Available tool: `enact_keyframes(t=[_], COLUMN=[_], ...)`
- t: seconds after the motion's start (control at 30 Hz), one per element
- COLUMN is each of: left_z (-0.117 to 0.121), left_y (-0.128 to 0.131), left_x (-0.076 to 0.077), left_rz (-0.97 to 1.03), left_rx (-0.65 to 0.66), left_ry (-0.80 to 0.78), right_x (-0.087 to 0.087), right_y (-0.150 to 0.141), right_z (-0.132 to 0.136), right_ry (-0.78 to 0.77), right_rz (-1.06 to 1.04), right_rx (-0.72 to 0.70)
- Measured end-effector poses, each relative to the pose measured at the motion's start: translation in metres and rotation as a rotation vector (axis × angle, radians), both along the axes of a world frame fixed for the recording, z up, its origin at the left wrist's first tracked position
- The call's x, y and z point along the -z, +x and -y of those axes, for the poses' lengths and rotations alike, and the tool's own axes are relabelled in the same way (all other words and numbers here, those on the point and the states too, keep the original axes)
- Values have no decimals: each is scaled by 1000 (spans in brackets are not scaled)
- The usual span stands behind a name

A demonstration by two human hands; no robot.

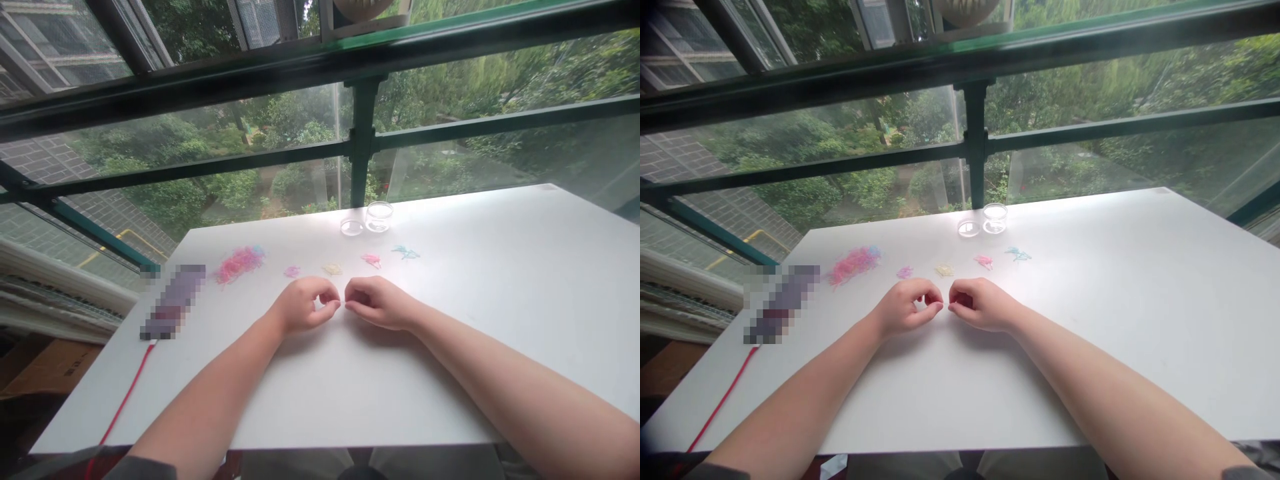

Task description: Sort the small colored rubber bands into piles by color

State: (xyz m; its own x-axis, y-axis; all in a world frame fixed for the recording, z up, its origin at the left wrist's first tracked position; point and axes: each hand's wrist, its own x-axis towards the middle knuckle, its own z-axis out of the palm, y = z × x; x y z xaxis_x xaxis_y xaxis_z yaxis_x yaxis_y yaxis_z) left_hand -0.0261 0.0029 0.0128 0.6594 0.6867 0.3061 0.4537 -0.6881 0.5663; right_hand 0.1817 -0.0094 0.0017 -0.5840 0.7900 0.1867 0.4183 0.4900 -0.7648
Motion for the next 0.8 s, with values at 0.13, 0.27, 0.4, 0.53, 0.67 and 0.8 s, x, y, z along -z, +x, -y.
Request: enact_keyframes(t=[0.13, 0.27, 0.4, 0.53, 0.67, 0.8], left_z=[0, -1, 0, 1, 1, 1], left_y=[0, -1, 0, 1, 2, 2], left_x=[1, 2, 2, 1, 3, 4], left_rz=[-1, -2, -5, -18, -39, -49], left_rx=[0, 0, 5, 14, 23, 37], left_ry=[0, -2, -9, -29, -31, -29], right_x=[0, 1, 1, 1, 2, 2], right_y=[1, 1, 1, 1, 1, 0], right_z=[-1, -1, -1, -1, -2, -1], right_ry=[-18, -10, -14, -6, -15, -102], right_rz=[-13, -12, -18, -19, -28, -104], right_rx=[-5, 12, 6, 1, 6, 7])
